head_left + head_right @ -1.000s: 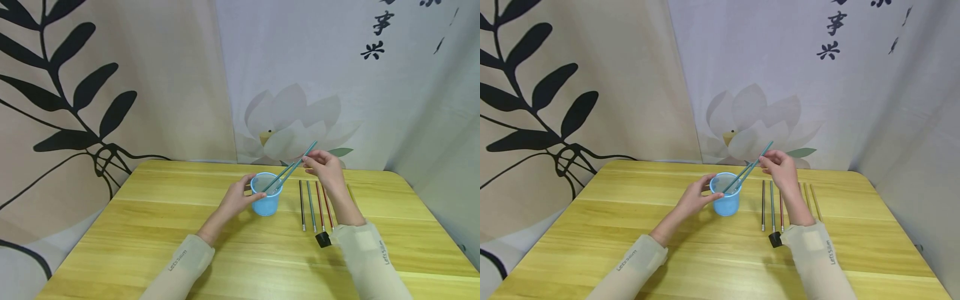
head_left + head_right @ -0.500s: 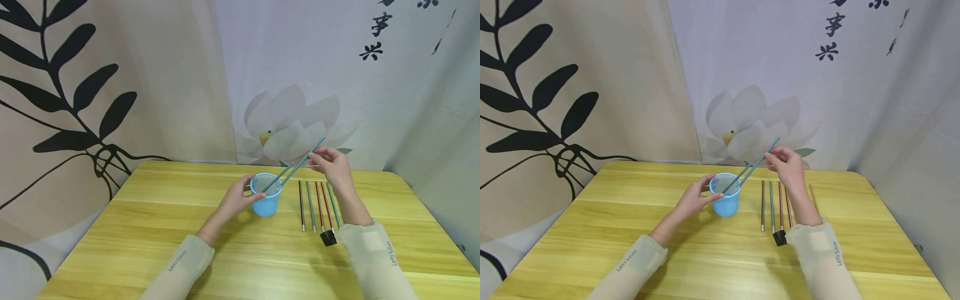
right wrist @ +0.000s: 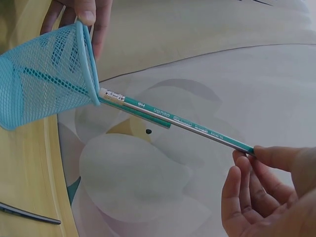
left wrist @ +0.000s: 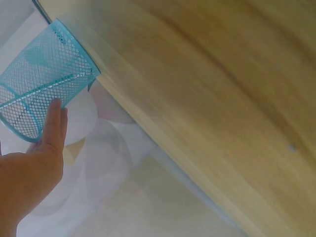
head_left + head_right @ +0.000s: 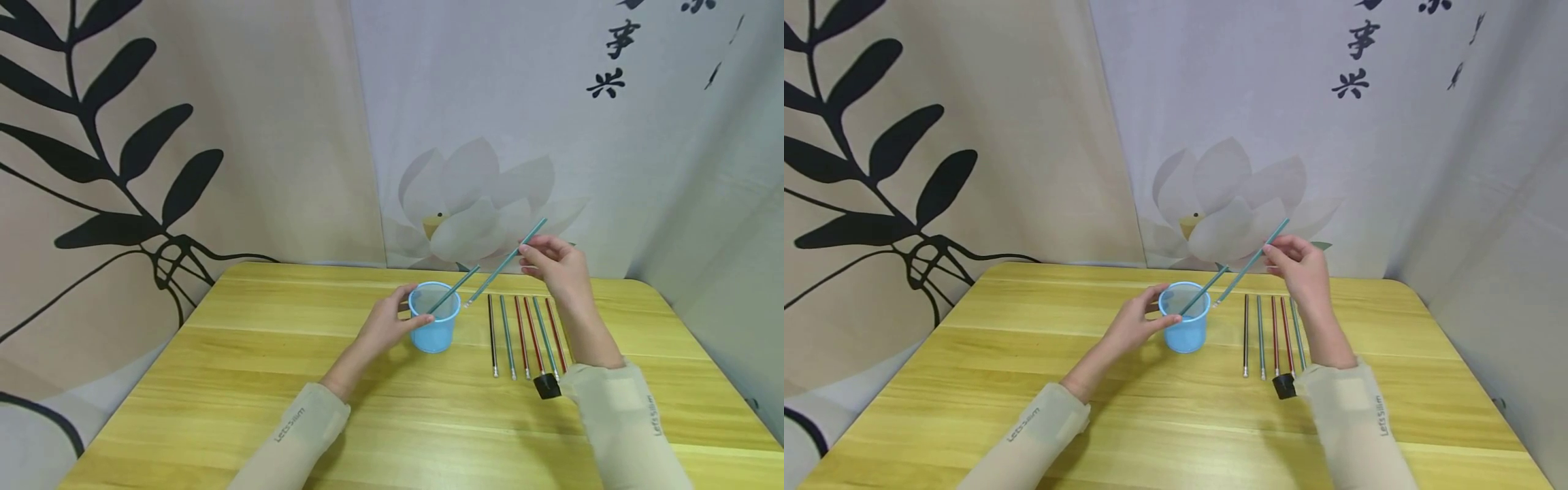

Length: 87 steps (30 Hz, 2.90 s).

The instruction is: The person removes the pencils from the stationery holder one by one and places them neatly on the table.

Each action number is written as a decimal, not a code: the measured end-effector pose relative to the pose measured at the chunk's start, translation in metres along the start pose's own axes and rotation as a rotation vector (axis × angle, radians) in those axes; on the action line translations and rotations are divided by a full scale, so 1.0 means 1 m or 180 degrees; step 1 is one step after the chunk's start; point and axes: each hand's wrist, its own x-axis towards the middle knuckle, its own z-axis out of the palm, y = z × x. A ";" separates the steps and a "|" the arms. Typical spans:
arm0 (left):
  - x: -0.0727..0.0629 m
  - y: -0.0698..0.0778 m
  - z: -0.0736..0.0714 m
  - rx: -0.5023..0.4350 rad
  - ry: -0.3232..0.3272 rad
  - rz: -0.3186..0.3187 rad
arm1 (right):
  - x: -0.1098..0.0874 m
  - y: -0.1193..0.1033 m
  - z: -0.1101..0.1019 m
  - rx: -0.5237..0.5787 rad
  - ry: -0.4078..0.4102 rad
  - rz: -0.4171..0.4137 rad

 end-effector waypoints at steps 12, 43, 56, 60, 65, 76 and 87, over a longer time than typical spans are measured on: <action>0.000 -0.001 -0.001 -0.0011 -0.0010 0.0036 | -0.001 0.000 -0.013 0.0073 0.0039 -0.0042; 0.000 0.000 -0.001 -0.0020 -0.0012 0.0013 | -0.009 0.021 -0.046 -0.0156 0.0140 0.0070; 0.000 0.000 -0.001 -0.0038 -0.0006 0.0009 | -0.011 0.033 -0.057 -0.0340 0.0203 0.0195; 0.000 0.000 -0.001 -0.0043 -0.0007 0.0009 | -0.012 0.036 -0.060 -0.0441 0.0213 0.0223; 0.000 0.000 -0.001 -0.0018 -0.0010 0.0022 | -0.013 0.039 -0.065 -0.0474 0.0227 0.0228; 0.001 -0.001 0.000 -0.0024 0.0002 0.0041 | -0.013 0.043 -0.074 -0.0845 0.0302 0.0283; 0.001 -0.001 0.000 -0.0023 0.0001 0.0004 | -0.014 0.047 -0.081 -0.1029 0.0315 0.0338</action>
